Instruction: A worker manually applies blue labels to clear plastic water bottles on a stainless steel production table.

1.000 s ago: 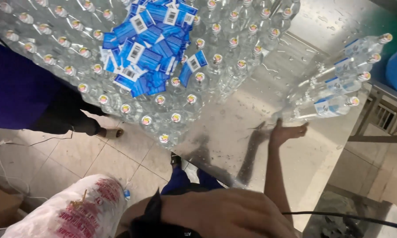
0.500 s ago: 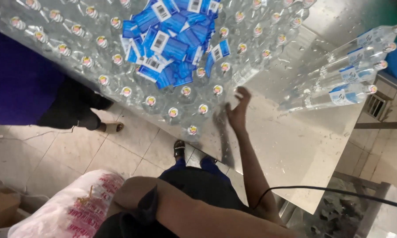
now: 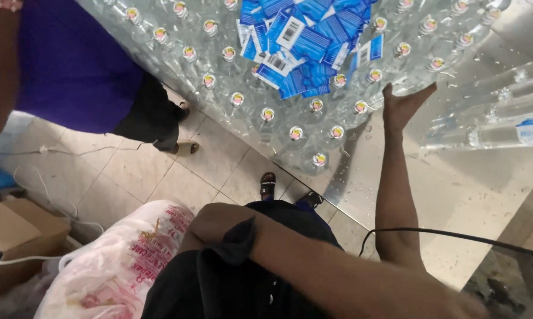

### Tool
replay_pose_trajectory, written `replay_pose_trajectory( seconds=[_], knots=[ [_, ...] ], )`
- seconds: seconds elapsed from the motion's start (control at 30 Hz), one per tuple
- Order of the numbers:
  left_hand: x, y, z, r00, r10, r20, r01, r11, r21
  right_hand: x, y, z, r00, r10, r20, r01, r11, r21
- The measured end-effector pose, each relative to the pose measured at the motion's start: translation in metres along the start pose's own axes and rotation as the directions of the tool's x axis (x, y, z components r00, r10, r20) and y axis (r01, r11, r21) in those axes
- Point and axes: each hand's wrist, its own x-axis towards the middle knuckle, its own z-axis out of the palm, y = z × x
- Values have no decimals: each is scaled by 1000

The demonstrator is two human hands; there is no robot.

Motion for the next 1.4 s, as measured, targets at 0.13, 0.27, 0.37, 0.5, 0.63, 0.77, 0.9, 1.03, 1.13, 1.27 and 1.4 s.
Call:
replay_pose_trajectory(
  seconds=[0.13, 0.27, 0.37, 0.5, 0.63, 0.77, 0.9, 1.03, 1.13, 1.27, 1.4],
  knots=[
    [-54, -109, -55, 967, -215, -137, 197, 971, -137, -49, -49, -19, 998, -17, -60, 17, 1000, 4],
    [-129, -197, -132, 638, -596, -488, 534, 799, -277, -79, -111, -68, 994, 101, -44, -105, 990, -97],
    [-179, -257, -140, 660, -485, -574, 706, 661, 253, -113, -144, -99, 965, 253, -61, -255, 967, -20],
    [-184, -280, -133, 688, -503, -524, 721, 558, 411, -136, -147, -125, 933, 350, -81, -347, 937, 44],
    [-179, -271, -134, 594, -581, -557, 795, 530, 295, -148, -140, -133, 928, 366, -64, -368, 929, -32],
    [-174, -263, -139, 489, -596, -636, 833, 536, 138, -146, -146, -137, 918, 396, -6, -396, 918, -20],
    [-149, -228, -129, 440, -363, -821, 817, 541, 199, -149, -164, -164, 887, 445, 125, -448, 894, -1],
    [-82, -172, -74, 237, -357, -903, 684, 722, -106, -139, -185, -205, 979, 168, 118, -189, 960, 205],
    [-23, -145, -12, 209, -600, -772, 492, 747, -447, -120, -220, -232, 996, 40, 85, -68, 934, 352],
    [5, -167, 56, 273, -882, -385, 574, 470, -670, -99, -250, -251, 960, 88, 265, -188, 906, 380],
    [16, -162, 87, 278, -910, -307, 615, 414, -671, -88, -221, -256, 884, 340, 322, -436, 847, 303]
  ],
)
